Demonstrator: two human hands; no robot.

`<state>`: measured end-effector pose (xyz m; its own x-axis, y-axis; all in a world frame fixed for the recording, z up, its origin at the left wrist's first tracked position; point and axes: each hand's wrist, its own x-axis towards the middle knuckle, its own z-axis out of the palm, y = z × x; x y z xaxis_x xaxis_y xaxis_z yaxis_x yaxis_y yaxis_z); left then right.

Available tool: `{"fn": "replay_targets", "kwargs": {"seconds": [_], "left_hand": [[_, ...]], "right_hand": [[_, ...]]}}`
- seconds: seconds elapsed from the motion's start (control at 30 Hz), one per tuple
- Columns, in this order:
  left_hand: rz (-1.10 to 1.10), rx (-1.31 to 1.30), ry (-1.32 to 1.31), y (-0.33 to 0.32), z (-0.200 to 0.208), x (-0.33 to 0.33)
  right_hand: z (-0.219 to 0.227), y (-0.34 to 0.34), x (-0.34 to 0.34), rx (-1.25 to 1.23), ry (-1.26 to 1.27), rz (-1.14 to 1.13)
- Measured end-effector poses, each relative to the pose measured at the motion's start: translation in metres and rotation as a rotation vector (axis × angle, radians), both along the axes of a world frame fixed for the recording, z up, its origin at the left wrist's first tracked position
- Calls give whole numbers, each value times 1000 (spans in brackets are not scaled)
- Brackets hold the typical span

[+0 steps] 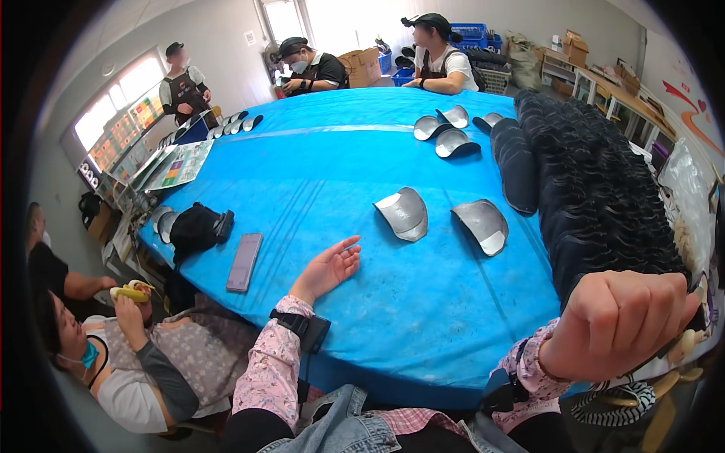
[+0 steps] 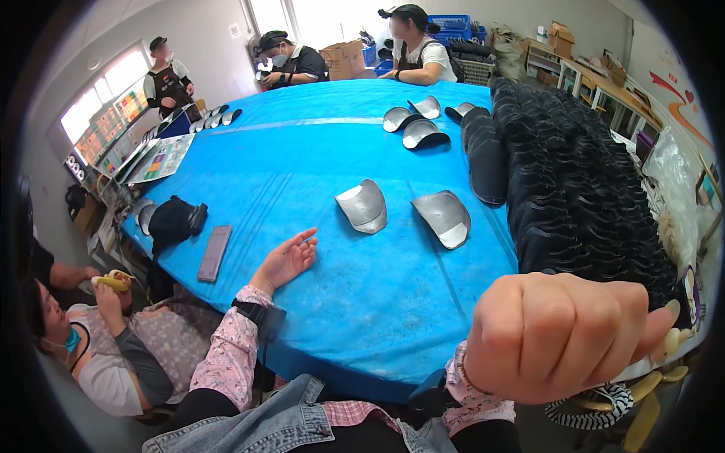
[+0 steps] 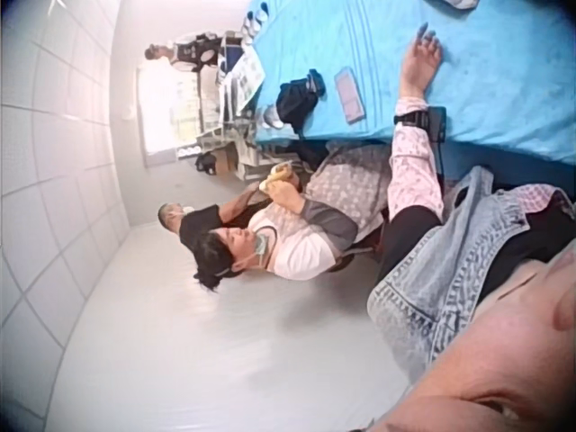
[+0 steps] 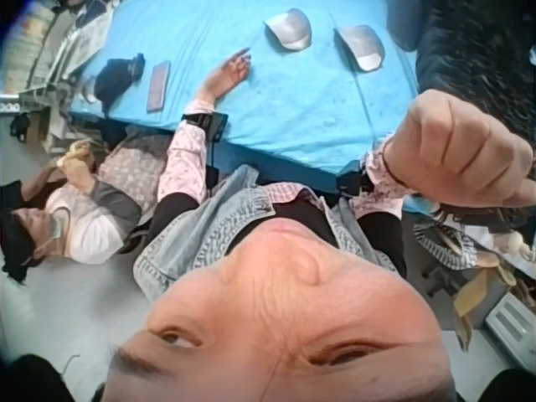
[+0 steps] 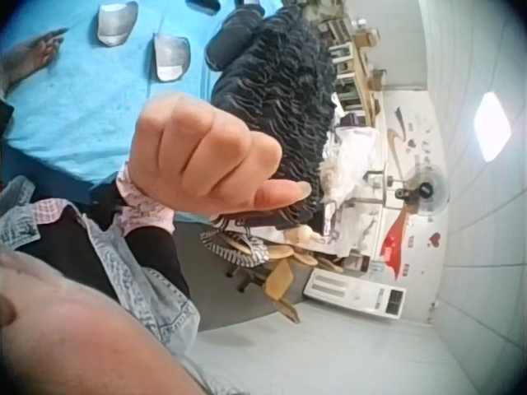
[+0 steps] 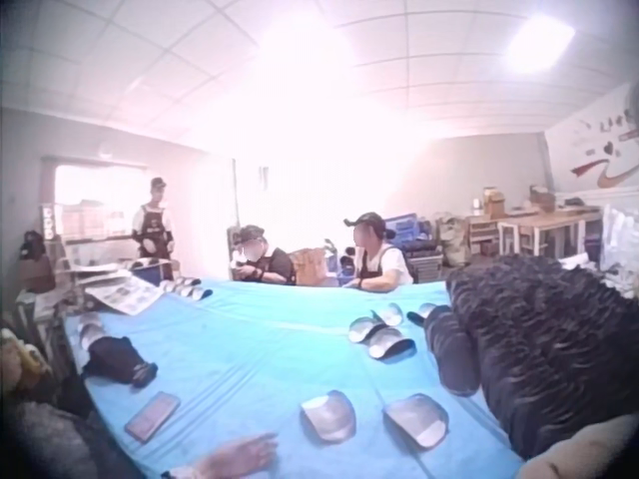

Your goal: The recorder and colleagues are at a large table inspecting and assembling black shoe upper components in a factory setting.

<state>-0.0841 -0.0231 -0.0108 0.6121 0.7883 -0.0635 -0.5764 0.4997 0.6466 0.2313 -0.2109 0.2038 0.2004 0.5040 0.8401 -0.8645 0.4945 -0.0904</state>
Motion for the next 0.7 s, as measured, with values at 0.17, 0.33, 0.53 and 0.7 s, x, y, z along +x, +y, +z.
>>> {"fn": "replay_targets", "kwargs": {"seconds": [0.17, 0.33, 0.53, 0.7], "left_hand": [[16, 28, 44, -2, 2, 1], [4, -1, 26, -5, 4, 1], [-6, 18, 43, -3, 4, 3], [-12, 41, 62, -4, 5, 2]], "right_hand": [[-1, 2, 2, -12, 5, -44], [-2, 4, 5, 14, -7, -59], [1, 5, 15, 105, 39, 38], [0, 4, 14, 153, 14, 36]]}}
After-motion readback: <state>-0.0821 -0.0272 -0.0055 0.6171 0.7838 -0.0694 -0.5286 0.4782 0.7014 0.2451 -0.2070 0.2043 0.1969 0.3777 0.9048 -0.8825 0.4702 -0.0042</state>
